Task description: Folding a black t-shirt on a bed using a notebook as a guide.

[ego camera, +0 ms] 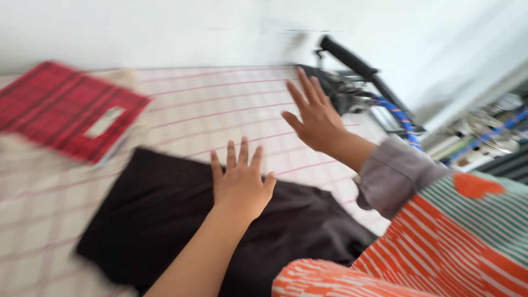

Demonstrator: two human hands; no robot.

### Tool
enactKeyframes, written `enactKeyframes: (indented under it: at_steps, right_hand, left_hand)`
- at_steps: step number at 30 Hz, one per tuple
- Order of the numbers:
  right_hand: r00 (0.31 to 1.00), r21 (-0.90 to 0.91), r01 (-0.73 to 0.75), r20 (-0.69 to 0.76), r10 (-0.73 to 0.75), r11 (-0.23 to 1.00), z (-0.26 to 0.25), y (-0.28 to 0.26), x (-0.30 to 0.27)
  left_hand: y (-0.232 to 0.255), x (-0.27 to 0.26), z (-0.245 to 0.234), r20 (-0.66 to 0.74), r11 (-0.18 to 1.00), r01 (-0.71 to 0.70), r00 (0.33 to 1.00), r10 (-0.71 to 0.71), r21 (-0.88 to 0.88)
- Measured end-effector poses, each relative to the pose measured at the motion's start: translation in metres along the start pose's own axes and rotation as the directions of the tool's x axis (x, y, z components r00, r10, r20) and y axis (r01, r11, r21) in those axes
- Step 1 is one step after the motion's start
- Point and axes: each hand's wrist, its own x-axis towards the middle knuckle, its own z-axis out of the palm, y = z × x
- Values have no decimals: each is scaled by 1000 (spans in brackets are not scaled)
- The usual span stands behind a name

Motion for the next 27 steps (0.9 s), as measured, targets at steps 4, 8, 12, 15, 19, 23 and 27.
enactKeyframes:
  at_steps: [4,8,12,15,19,23,27]
  right_hand:
    - [999,20,42,-22,-42,999,-16,55,37]
    - [978,-490,46,200,61,871,-38,85,74]
    - [970,-631,242,166,-177,737,-33,128,107]
    - [931,-333,-260,163,327,907,-21,168,147]
    - [828,-39,-444,363,426,895,-21,207,169]
    - [764,177,-587,442,469,790,-16,199,173]
    - [773,189,-494,542,329,849,-30,135,161]
  left_hand:
    - [54,83,42,76,990,-136,988,134,29]
    - [78,124,54,87,988,-78,994,67,132]
    - [87,126,46,64,974,30,997,-45,223]
    - [80,131,59,-36,977,21,999,-14,212]
    - [58,132,42,13,983,61,998,-64,171]
    - [-15,57,10,-411,974,-43,910,-54,-222]
    - [-112,-63,-6,-633,941,317,706,-316,-116]
